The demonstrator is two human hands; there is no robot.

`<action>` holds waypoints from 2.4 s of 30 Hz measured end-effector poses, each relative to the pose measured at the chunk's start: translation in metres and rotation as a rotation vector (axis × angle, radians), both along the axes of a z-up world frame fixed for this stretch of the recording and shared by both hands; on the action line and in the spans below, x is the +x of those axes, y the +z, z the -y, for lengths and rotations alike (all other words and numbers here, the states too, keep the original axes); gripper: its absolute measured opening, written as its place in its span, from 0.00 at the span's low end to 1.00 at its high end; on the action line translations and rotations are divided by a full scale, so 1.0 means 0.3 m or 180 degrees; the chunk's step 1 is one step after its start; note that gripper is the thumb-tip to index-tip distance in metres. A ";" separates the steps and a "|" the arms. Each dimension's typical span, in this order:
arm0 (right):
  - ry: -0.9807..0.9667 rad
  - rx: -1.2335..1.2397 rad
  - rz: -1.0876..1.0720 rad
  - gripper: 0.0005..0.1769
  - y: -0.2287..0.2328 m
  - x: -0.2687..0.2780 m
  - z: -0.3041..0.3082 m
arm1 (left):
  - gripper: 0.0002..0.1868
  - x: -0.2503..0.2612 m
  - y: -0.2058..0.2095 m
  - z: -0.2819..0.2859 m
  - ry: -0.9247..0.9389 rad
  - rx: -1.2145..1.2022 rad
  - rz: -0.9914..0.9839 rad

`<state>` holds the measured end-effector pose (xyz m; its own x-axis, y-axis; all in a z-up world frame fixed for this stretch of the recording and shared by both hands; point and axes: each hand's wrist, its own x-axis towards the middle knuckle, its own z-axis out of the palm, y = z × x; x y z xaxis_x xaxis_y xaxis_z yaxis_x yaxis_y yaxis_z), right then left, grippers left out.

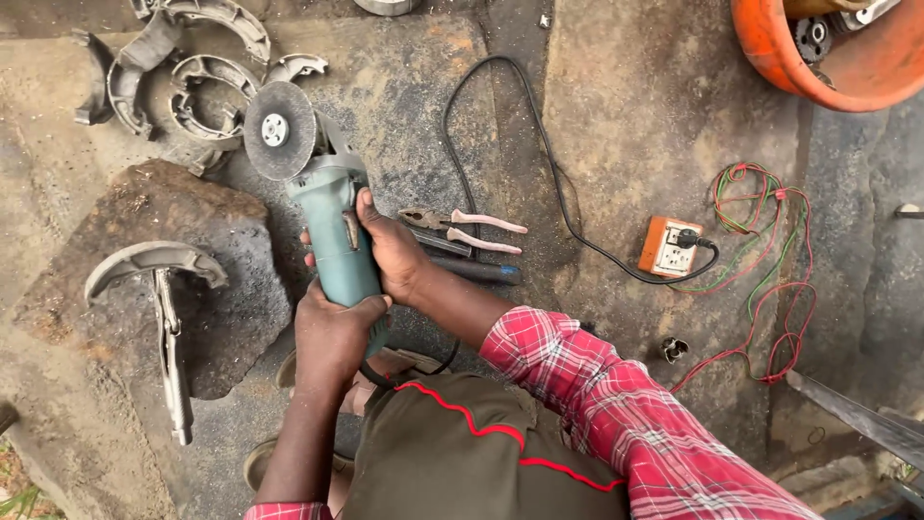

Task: Grinding and repairing motorcycle brake shoes using an angle grinder and locking pliers.

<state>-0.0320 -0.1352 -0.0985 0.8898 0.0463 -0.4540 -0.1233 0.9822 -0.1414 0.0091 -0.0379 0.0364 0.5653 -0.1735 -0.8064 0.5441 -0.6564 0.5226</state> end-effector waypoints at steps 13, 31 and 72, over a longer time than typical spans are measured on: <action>0.0251 -0.0531 0.0115 0.50 0.051 -0.008 0.023 | 0.30 -0.021 -0.041 -0.053 -0.0141 0.0068 0.0404; 0.0456 -0.0839 -0.0389 0.49 0.032 -0.009 0.022 | 0.30 -0.038 -0.049 -0.107 -0.0044 -0.0292 0.0230; -0.0297 0.0265 0.0228 0.46 -0.003 0.009 -0.096 | 0.31 -0.009 0.002 -0.066 -0.0708 0.0733 0.0478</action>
